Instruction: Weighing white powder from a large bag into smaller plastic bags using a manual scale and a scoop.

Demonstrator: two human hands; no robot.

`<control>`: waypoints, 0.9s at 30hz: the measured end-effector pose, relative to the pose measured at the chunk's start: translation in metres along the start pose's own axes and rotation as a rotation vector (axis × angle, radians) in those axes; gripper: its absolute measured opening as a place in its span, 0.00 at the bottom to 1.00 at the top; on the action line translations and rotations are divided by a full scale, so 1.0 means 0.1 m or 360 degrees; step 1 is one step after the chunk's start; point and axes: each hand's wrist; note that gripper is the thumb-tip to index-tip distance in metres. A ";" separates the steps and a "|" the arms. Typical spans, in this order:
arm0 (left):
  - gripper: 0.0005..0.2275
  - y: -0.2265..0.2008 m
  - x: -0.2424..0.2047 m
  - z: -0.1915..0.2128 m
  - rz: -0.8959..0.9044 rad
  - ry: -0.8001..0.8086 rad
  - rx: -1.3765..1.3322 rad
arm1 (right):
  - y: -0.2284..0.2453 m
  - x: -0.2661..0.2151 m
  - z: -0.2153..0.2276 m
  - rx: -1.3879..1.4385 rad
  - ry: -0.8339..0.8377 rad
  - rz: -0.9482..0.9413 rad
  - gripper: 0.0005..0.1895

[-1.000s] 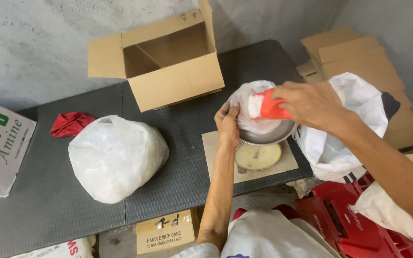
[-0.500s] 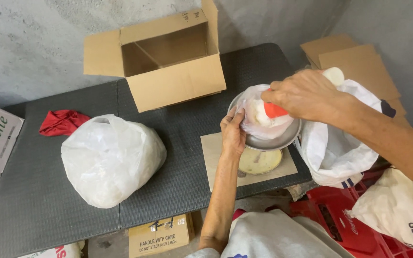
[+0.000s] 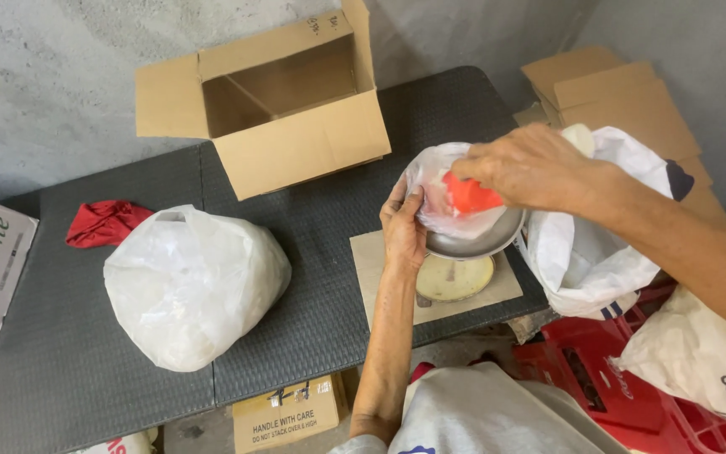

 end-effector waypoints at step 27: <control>0.22 -0.13 -0.16 -0.10 -0.0364 -0.0149 0.0671 | -0.24 -1.23 -0.24 0.0448 -0.0801 -0.0547 0.14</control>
Point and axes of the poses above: each hand's wrist, its own x-axis towards the middle knuckle, its own z-axis out of the back of the hand, y = z × x, and after that the axes turned 4 degrees about -y, right-handed
